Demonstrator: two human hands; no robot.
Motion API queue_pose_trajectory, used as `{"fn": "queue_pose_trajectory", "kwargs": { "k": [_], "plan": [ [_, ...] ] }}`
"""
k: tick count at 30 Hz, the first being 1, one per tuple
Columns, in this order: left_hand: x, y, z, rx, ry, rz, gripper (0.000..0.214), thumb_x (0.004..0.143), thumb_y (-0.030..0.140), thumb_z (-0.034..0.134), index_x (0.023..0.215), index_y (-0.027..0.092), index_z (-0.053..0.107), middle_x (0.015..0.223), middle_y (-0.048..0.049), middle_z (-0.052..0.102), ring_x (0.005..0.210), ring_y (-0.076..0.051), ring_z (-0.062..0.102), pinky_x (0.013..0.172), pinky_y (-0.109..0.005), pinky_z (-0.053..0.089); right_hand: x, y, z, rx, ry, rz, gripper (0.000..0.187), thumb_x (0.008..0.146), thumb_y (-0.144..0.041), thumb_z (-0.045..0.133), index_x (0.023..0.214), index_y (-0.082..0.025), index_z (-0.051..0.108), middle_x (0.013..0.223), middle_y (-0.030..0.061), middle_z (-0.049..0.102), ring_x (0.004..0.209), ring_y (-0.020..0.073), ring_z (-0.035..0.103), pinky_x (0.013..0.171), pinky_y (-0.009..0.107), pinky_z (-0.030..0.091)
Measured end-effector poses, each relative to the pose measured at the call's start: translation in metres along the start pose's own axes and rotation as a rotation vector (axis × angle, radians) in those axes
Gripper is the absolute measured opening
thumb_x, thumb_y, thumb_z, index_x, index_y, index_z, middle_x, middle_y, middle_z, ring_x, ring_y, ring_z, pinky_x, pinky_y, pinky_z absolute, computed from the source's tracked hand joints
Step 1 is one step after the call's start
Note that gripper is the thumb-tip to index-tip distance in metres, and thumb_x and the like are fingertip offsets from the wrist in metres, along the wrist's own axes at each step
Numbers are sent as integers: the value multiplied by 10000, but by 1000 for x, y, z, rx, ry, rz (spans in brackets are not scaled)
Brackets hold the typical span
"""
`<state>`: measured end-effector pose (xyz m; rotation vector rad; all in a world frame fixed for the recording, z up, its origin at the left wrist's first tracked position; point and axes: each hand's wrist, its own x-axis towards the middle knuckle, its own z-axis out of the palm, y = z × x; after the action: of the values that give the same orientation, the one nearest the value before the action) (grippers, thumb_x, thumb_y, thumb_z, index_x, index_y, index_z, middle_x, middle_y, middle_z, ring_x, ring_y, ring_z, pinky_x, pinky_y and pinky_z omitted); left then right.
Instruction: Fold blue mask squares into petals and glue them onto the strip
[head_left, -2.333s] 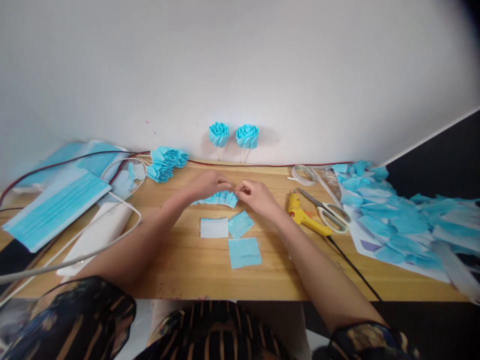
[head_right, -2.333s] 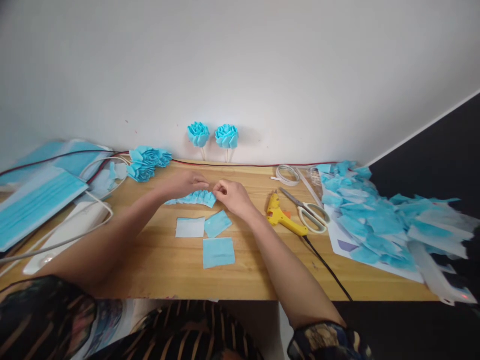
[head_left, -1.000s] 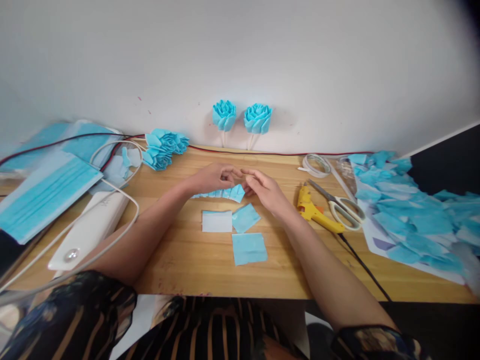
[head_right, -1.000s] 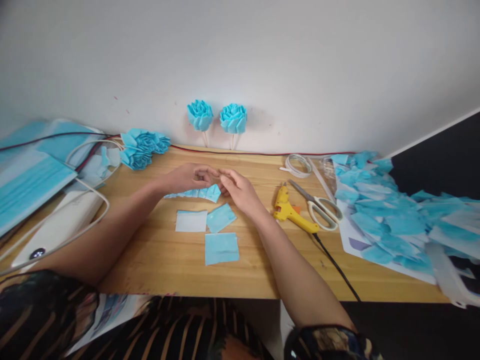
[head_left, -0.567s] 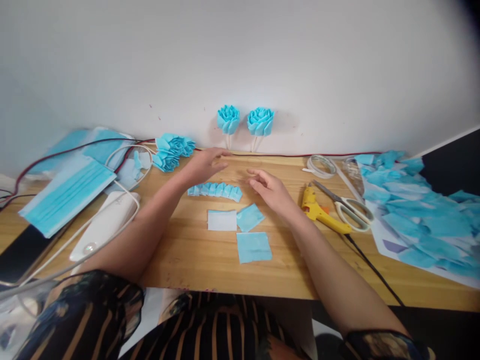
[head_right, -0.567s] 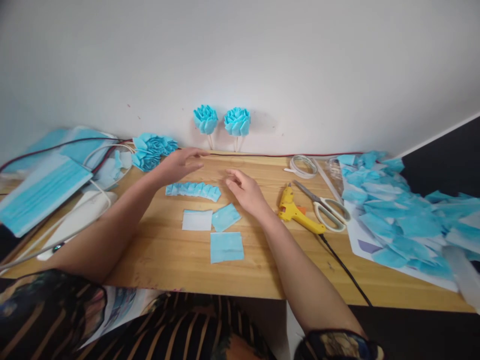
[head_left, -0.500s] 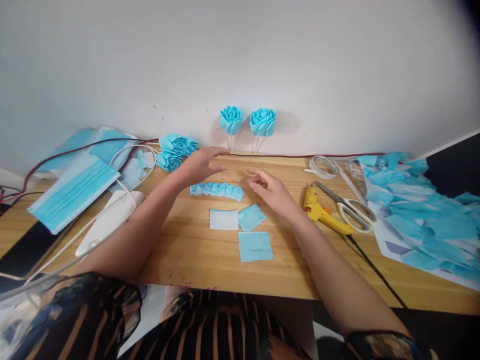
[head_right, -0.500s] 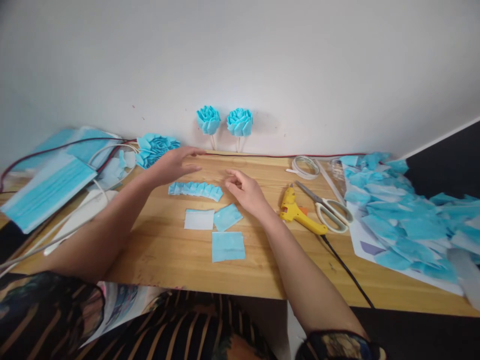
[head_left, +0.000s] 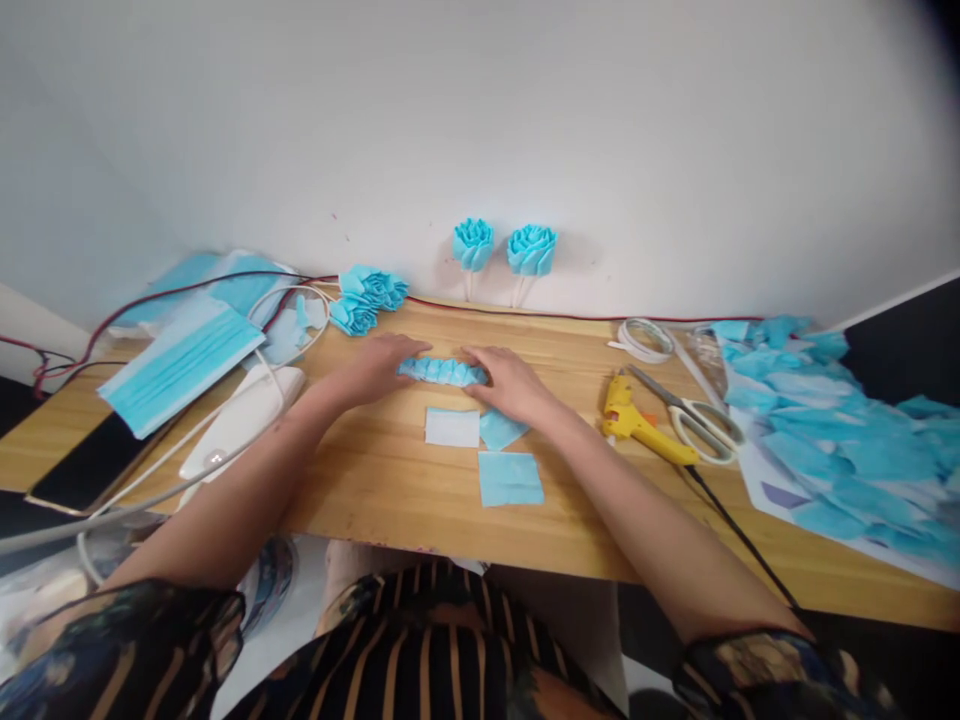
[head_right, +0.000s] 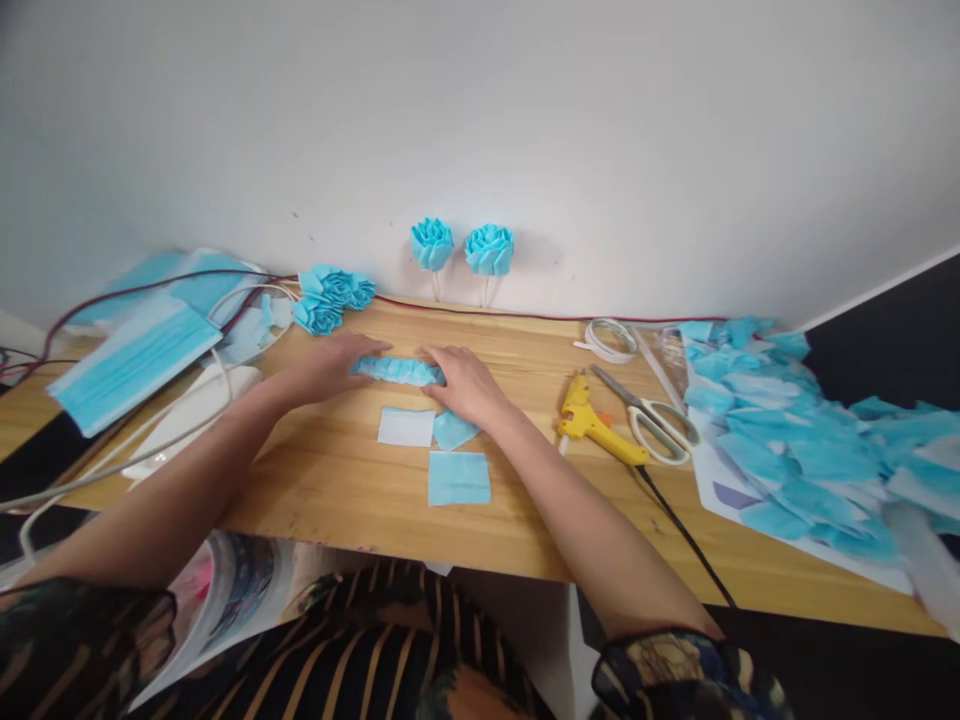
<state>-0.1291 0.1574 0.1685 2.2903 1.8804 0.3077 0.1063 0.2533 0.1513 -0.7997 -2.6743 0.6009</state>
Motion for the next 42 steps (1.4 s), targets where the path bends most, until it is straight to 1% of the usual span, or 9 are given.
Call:
{"fn": "queue_pose_trajectory", "kwargs": {
  "k": [6, 11, 13, 16, 20, 29, 33, 36, 42],
  "plan": [
    [-15, 3, -5, 44, 183, 14, 592, 857, 286, 651, 1410, 135, 503, 1408, -174, 578, 1295, -331, 532, 1067, -476, 425, -12, 0, -39, 204, 155, 25, 520, 892, -319, 620, 1390, -198, 536, 1361, 126, 631, 1235, 258, 593, 1009, 428, 471],
    [-28, 50, -13, -208, 428, 106, 328, 938, 241, 531, 1235, 152, 640, 1218, -115, 705, 1142, -250, 638, 978, -401, 490, -58, -7, -74, 343, 181, 201, 283, 928, -366, 517, 888, -177, 724, 932, 55, 773, 888, 203, 712, 811, 333, 526],
    [-28, 69, -12, -291, 418, 133, 266, 932, 151, 460, 1029, 147, 708, 1027, -86, 757, 974, -214, 687, 872, -353, 518, -77, -9, -74, 301, 119, 220, 282, 931, -346, 512, 816, -183, 712, 883, 43, 774, 857, 197, 716, 778, 315, 524],
    [-23, 86, -7, -274, 336, 189, 292, 910, 113, 432, 857, 161, 715, 881, -57, 768, 857, -210, 697, 822, -361, 508, -97, -5, -68, 179, 49, 180, 231, 932, -255, 507, 976, -188, 723, 1013, 56, 774, 951, 211, 713, 848, 339, 523],
    [-21, 89, -1, -227, 240, 219, 280, 911, 126, 444, 884, 173, 719, 899, -50, 774, 874, -230, 705, 819, -382, 496, -103, 4, -63, 13, -26, 102, 302, 934, -196, 519, 1187, -176, 682, 1214, 100, 722, 1123, 263, 662, 979, 432, 492],
    [-29, 78, 17, -160, 188, 192, 294, 952, 141, 425, 1040, 132, 706, 1014, -111, 738, 956, -265, 668, 838, -398, 510, -70, 9, -50, -81, -114, -3, 361, 934, -206, 594, 1292, -200, 635, 1336, 96, 661, 1253, 271, 586, 1063, 448, 449],
    [-27, 75, 26, -75, 117, 191, 279, 960, 209, 487, 1146, 117, 674, 1116, -149, 689, 1037, -293, 626, 896, -429, 494, -64, 9, -42, -90, -104, -22, 288, 915, -235, 638, 1199, -196, 666, 1267, 106, 684, 1198, 267, 600, 1017, 432, 461],
    [-24, 75, 28, -55, 44, 180, 239, 969, 229, 476, 1005, 145, 697, 975, -110, 697, 942, -261, 631, 849, -394, 489, -65, 8, -41, -107, -93, 3, 96, 909, -177, 616, 963, -188, 695, 1055, 78, 723, 1021, 237, 635, 898, 370, 477],
    [-21, 73, 27, -85, 25, 153, 260, 968, 234, 445, 858, 175, 673, 864, -67, 704, 840, -220, 634, 768, -340, 460, -88, 16, -66, -222, -35, 216, 117, 911, -207, 570, 856, -217, 674, 845, 32, 730, 787, 206, 641, 677, 309, 401]
  ]
}}
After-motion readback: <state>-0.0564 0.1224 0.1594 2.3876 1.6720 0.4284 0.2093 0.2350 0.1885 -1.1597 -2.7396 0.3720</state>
